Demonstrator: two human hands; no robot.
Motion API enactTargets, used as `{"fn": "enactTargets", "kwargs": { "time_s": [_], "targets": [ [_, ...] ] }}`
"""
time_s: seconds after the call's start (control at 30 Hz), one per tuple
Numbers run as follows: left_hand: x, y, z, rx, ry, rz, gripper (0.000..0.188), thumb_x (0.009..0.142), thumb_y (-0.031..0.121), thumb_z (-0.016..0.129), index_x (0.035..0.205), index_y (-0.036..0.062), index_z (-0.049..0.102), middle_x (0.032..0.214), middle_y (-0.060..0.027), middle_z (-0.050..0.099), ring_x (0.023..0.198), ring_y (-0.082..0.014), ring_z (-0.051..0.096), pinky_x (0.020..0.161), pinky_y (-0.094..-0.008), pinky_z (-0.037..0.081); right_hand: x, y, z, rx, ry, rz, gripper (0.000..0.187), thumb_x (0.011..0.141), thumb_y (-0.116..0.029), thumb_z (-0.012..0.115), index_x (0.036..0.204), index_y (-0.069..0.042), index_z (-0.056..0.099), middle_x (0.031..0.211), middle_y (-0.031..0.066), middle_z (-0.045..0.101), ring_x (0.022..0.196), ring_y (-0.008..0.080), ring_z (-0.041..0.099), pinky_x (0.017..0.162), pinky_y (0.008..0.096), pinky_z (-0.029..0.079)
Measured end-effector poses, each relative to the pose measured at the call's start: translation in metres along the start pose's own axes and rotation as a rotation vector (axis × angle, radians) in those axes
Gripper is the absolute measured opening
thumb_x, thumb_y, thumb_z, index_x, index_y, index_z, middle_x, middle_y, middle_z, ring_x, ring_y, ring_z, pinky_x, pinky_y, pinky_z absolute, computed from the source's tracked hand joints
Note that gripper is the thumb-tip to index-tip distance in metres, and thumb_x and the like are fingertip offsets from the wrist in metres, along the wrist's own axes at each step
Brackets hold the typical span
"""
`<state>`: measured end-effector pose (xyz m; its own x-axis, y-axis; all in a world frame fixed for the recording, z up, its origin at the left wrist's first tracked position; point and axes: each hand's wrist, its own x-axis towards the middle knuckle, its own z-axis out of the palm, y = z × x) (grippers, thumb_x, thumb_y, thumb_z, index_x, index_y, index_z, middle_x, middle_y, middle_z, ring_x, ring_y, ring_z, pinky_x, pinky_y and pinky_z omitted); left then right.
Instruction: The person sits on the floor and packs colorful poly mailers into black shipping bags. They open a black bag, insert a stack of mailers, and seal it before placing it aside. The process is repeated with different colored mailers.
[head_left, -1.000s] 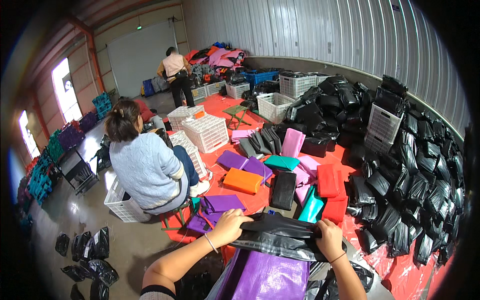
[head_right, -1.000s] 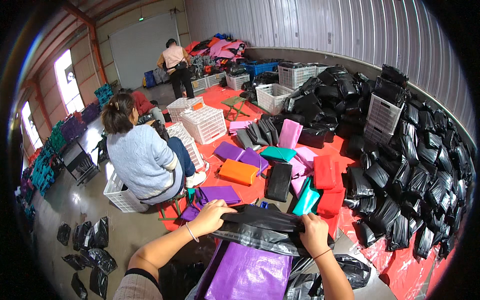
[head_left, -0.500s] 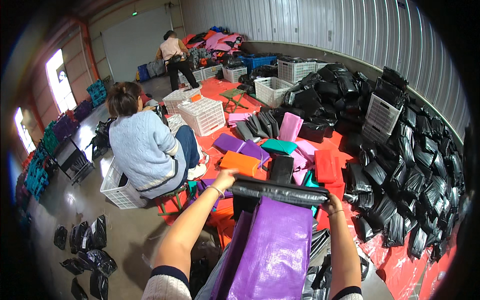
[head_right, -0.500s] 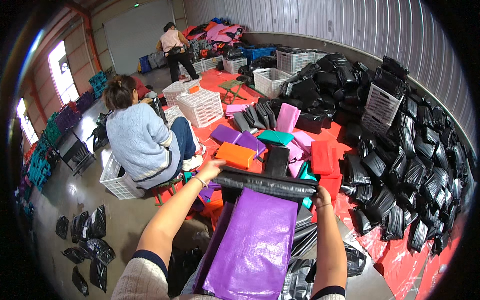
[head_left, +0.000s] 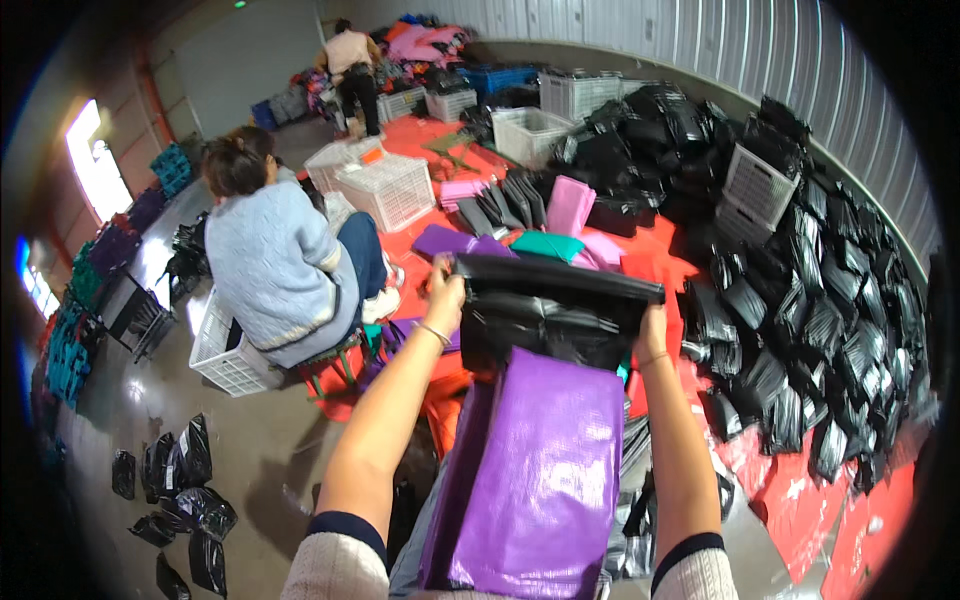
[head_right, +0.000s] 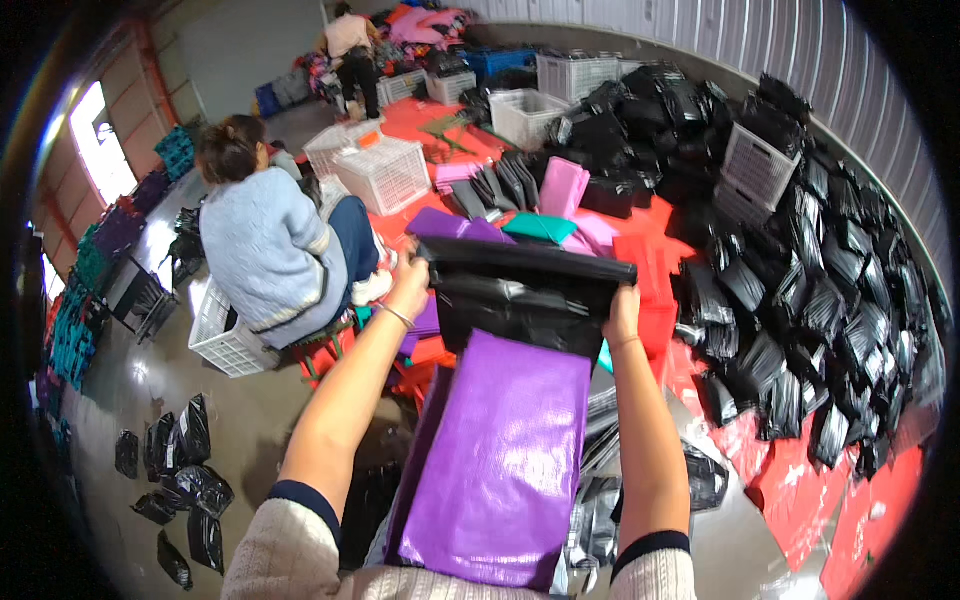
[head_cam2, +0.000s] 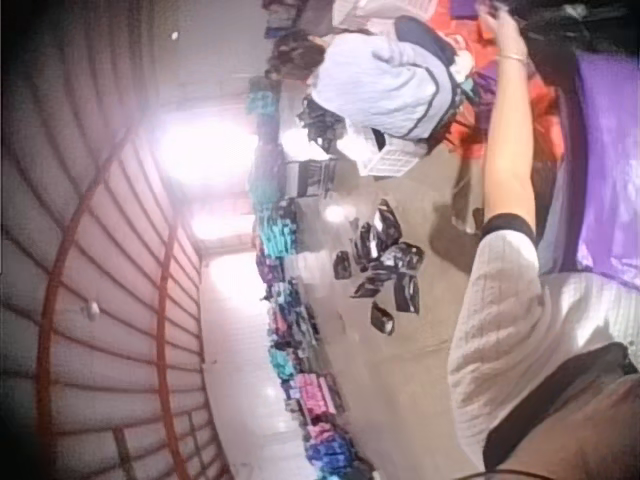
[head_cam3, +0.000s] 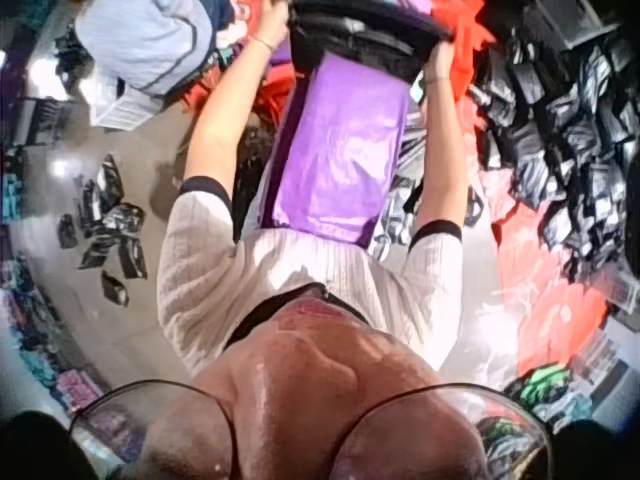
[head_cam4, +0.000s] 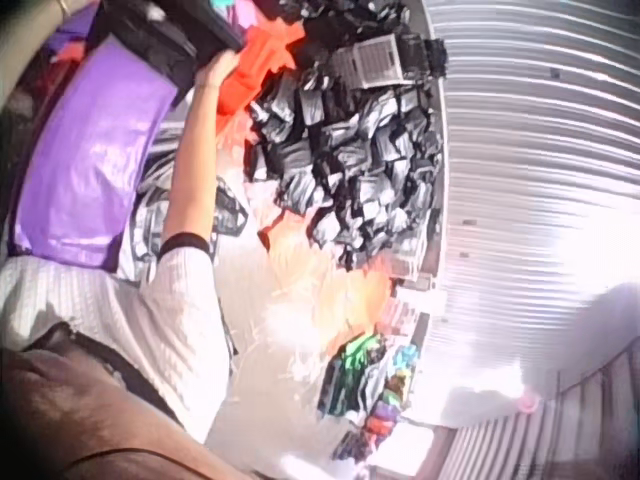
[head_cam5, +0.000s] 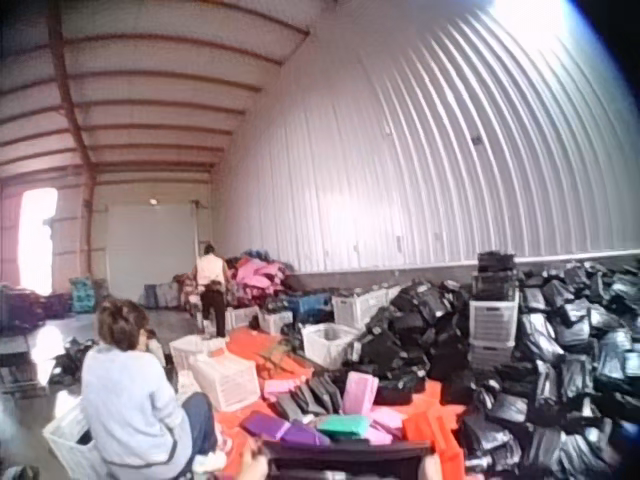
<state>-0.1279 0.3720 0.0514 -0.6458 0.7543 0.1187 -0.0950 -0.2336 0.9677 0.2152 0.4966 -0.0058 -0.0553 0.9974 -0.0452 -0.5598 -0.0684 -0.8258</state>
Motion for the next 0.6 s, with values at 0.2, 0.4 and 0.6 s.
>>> {"fn": "enactTargets", "kwargs": {
  "time_s": [0.2,0.4,0.6],
  "targets": [
    [-0.050,-0.044,-0.033,0.324,-0.082,0.110,0.013,0.092,0.006,0.050,0.100,0.0050,0.059,0.084,0.0003,0.052,0.076,-0.0084,0.046,0.067,-0.0262,0.042,-0.046,0.035,-0.029,0.031,-0.197,-0.412,0.043,0.103,-0.037,0.041,0.125,-0.002,0.054,0.115,0.0054,0.059,0.105,0.0159,0.055,0.095,0.0331,0.044],
    [-0.124,-0.175,-0.105,0.594,-0.507,-0.408,0.028,0.095,0.022,0.044,0.111,0.0045,0.060,0.100,-0.0039,0.056,0.092,-0.0146,0.049,0.079,-0.0298,0.042,-0.179,0.118,-0.082,-0.501,-0.378,0.245,0.040,0.101,-0.032,0.045,0.122,0.001,0.055,0.112,0.0049,0.060,0.097,0.0134,0.055,0.085,0.0301,0.047],
    [-0.110,-0.204,-0.159,0.311,-0.712,-0.573,0.047,0.099,0.038,0.038,0.122,0.0040,0.060,0.116,-0.0082,0.060,0.109,-0.0207,0.052,0.091,-0.0333,0.043,-0.211,0.083,-0.089,-0.536,-0.686,0.314,0.038,0.099,-0.028,0.048,0.119,0.002,0.056,0.108,0.0052,0.061,0.091,0.0122,0.056,0.080,0.0282,0.048]
  ]
}}
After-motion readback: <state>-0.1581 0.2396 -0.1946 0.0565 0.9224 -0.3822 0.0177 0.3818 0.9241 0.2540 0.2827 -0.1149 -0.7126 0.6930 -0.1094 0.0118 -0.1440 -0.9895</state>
